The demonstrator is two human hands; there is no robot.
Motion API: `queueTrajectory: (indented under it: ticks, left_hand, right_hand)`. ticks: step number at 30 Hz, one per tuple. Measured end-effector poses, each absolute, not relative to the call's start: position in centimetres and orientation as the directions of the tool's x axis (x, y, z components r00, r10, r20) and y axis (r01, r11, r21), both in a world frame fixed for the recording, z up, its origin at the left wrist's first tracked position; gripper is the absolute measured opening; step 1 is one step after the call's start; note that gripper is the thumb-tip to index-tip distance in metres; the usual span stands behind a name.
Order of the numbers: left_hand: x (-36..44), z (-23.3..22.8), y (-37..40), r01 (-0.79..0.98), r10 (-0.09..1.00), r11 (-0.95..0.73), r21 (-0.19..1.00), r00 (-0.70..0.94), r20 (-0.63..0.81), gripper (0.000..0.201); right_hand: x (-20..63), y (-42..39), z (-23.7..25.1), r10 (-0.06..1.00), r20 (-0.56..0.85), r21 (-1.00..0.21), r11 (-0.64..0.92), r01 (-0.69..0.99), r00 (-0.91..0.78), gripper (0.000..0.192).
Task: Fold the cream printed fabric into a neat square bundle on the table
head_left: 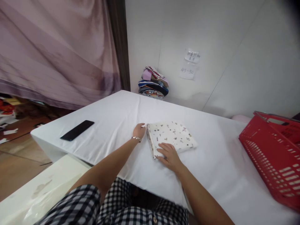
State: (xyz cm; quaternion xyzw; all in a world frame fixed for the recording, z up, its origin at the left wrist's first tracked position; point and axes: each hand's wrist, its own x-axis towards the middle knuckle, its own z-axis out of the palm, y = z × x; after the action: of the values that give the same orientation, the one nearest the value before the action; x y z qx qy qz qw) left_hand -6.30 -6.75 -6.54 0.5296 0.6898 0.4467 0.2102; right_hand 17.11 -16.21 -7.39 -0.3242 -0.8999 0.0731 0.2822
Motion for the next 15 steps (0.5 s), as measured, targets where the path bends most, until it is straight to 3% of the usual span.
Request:
queueTrajectory:
  ticks: [3, 4, 6, 10, 15]
  left_hand:
    - [-5.1, -6.4, -8.5, 0.757, 0.888, -0.249, 0.604, -0.071, 0.455, 0.031]
    - [-4.6, -6.4, -8.9, 0.8, 0.875, -0.33, 0.501, 0.061, 0.48, 0.034]
    - [-3.8, -6.6, -9.4, 0.843, 0.891, -0.387, 0.373, 0.239, 0.385, 0.038]
    - [-3.2, -7.3, -9.6, 0.899, 0.958, -0.281, 0.337, 0.243, 0.15, 0.043]
    - [-3.3, -7.6, -9.7, 0.899, 0.969, -0.246, 0.361, 0.219, 0.114, 0.044]
  right_hand:
    - [17.0, -16.2, -7.3, 0.628, 0.455, -0.316, 0.777, 0.545, -0.631, 0.032]
    - [17.0, -16.2, -7.3, 0.63, 0.454, -0.316, 0.775, 0.547, -0.63, 0.032]
    - [17.0, -16.2, -7.2, 0.635, 0.453, -0.316, 0.771, 0.554, -0.626, 0.032]
    - [16.9, -16.3, -7.1, 0.638, 0.452, -0.32, 0.768, 0.555, -0.623, 0.033]
    - [17.3, -16.0, -7.0, 0.645, 0.434, -0.338, 0.764, 0.55, -0.629, 0.033]
